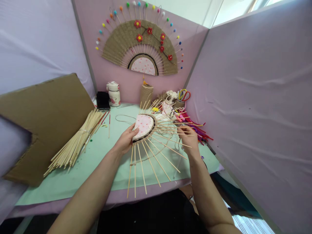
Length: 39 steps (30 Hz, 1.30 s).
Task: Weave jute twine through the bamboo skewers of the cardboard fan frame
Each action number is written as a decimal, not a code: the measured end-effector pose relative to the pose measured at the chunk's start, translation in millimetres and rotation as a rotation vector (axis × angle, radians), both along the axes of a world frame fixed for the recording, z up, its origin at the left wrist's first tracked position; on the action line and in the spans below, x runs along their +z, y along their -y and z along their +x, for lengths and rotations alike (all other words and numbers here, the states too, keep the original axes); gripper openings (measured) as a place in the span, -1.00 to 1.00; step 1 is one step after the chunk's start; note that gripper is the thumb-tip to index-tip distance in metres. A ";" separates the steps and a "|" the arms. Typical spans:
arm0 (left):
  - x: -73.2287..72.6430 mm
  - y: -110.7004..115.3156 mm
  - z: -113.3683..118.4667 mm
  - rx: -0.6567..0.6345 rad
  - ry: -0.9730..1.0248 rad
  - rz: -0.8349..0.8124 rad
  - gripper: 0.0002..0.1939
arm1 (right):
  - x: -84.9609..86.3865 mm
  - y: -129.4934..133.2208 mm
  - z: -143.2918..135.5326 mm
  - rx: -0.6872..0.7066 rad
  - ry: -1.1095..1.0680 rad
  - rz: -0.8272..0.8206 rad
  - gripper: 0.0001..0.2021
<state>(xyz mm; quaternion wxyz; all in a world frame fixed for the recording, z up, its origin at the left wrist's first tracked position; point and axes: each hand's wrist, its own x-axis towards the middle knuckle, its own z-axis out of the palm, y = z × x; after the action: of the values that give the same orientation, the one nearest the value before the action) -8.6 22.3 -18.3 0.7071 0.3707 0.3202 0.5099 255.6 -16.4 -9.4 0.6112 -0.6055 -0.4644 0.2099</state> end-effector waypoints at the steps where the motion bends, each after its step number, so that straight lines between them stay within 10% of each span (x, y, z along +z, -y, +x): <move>1: 0.1 0.1 0.3 0.020 -0.004 0.004 -0.38 | -1.2 0.3 2.5 0.008 0.014 0.005 -0.74; 21: 2.4 -0.9 2.2 0.093 0.043 -0.020 -0.51 | 3.2 9.7 19.1 -0.005 -0.508 0.130 -0.72; 28: 1.6 0.7 3.6 0.099 0.016 0.001 -0.40 | 25.4 36.5 -17.1 0.401 -0.458 -0.191 -0.71; 39: -0.5 1.3 3.6 0.113 -0.051 0.079 -0.30 | 27.5 36.3 -19.6 0.456 -0.624 -0.270 -0.71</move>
<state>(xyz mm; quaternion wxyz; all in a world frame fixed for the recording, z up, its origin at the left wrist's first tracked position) -5.0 21.0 -18.8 0.6537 0.3924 0.3382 0.5517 236.0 -52.8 18.2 0.5756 -0.4690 -0.3476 0.5726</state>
